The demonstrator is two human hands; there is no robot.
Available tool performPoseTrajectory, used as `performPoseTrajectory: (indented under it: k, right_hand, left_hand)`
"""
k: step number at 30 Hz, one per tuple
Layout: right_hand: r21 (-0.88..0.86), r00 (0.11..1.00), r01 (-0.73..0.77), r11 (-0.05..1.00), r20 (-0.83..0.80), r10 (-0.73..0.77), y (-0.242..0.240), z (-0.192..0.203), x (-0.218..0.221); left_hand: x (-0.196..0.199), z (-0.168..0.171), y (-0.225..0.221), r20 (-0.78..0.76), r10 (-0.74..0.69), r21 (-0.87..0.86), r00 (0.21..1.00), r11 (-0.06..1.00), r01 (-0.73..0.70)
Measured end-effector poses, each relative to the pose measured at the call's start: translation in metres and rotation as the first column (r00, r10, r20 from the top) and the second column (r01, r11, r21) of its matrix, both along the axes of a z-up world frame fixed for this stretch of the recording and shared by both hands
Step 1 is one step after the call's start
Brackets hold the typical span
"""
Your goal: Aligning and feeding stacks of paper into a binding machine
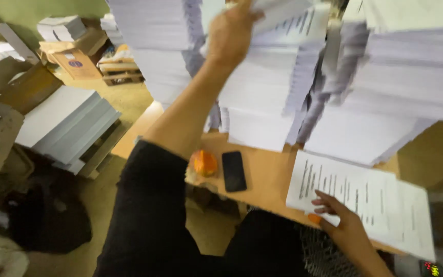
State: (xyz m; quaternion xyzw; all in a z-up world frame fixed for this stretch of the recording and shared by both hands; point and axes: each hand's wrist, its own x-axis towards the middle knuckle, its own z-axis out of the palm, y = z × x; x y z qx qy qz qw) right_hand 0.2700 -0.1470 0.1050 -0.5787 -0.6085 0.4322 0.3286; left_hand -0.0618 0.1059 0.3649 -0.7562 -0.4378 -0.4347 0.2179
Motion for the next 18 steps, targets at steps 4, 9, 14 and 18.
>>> performPoseTrajectory:
  k: [4, 9, 14, 18]
  right_hand:
    - [0.077, 0.993, -0.109, 0.991, -0.043, 0.113, -0.017, 0.026, -0.02]
    - [0.126, 0.964, -0.244, 0.962, -0.075, 0.254, -0.026, 0.086, -0.059]
    - [0.256, 0.671, -0.339, 0.905, -0.609, 0.423, -0.011, 0.057, -0.077]
    - [-0.269, 0.759, -0.005, 0.963, -0.628, -0.171, -0.01, -0.017, -0.091]
  left_hand:
    - [-0.042, -0.067, -0.018, 0.542, -0.071, 0.183, 0.838, 0.982, -0.035]
    - [-0.028, -0.114, -0.152, 0.951, -0.204, 0.111, 0.231, 0.926, 0.362]
    - [0.032, -0.203, -0.203, 0.867, 0.219, 0.085, -0.448, 0.821, 0.565]
    - [0.073, -0.326, -0.244, 0.842, 0.366, 0.027, -0.395, 0.703, 0.71]
